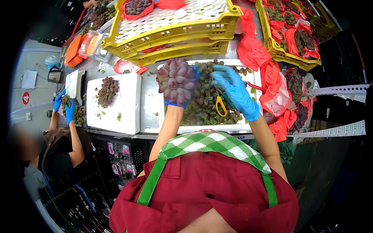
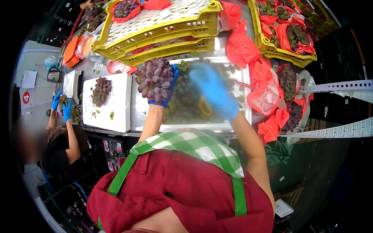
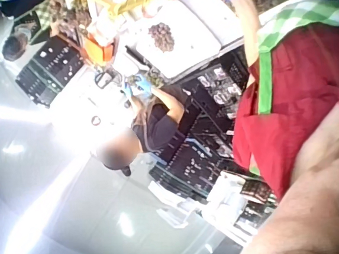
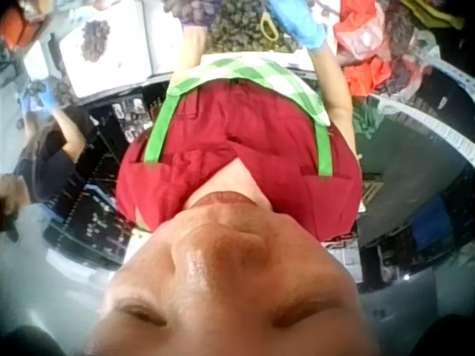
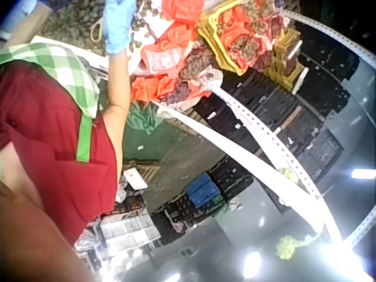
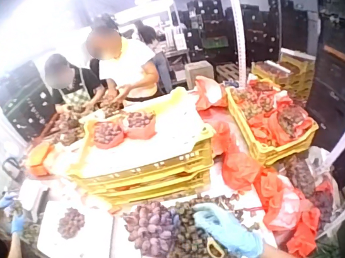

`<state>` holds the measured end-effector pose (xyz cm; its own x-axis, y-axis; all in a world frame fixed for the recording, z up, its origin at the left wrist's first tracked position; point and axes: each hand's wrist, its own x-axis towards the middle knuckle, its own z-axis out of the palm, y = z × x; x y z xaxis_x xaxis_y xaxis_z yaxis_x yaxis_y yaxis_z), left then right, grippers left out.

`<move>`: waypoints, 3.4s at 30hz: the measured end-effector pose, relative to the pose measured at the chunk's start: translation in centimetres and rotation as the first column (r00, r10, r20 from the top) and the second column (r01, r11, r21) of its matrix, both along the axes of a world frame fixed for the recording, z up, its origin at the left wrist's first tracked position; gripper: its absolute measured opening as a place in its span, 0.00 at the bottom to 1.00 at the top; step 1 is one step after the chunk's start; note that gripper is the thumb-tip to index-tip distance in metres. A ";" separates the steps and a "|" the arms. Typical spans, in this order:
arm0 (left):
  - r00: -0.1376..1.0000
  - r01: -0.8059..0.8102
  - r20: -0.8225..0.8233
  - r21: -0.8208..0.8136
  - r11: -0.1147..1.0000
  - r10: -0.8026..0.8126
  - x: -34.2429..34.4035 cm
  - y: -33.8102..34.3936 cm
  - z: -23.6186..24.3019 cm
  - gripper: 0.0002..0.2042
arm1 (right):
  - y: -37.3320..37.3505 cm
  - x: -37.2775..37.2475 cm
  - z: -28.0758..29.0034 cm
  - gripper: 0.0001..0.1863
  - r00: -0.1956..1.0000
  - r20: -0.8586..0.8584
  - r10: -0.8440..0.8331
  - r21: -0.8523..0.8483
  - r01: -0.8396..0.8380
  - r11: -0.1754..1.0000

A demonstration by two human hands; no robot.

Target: The person uses shears to trim stems and remove unwanted grapes from bunches of red grapes. They place trimmed bunches into a white tray and handle red protective bags while working at a stainless steel table with other workers nearby.

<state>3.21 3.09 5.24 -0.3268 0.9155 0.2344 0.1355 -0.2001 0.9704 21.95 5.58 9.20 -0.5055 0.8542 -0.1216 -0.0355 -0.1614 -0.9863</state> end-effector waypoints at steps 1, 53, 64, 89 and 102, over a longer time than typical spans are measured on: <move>0.987 -0.058 -0.149 0.013 0.998 0.059 -0.1 0.0 0.1 0.16 | 0.0 0.7 -0.9 0.32 0.978 0.175 -0.116 0.086 0.103 0.991; -0.236 0.049 0.845 0.503 0.863 -0.480 -3.3 -1.3 1.6 0.26 | -2.2 -2.6 6.9 0.27 0.605 0.787 -0.121 0.490 -0.493 0.719; 0.070 0.164 0.866 0.479 0.862 -0.495 -4.8 -1.5 -0.8 0.35 | -3.1 -2.5 2.7 0.24 0.717 0.688 -0.115 0.530 -0.387 0.754; 0.213 0.167 0.920 0.296 0.941 -0.327 -5.3 -2.4 -0.7 0.37 | -4.7 2.9 -8.0 0.35 0.609 0.727 -0.317 0.559 -0.257 0.788; 0.161 -0.124 0.985 0.087 0.988 -0.067 -5.2 -3.4 -1.2 0.19 | -4.1 1.3 -5.0 0.32 0.956 0.220 -0.192 0.335 0.110 0.936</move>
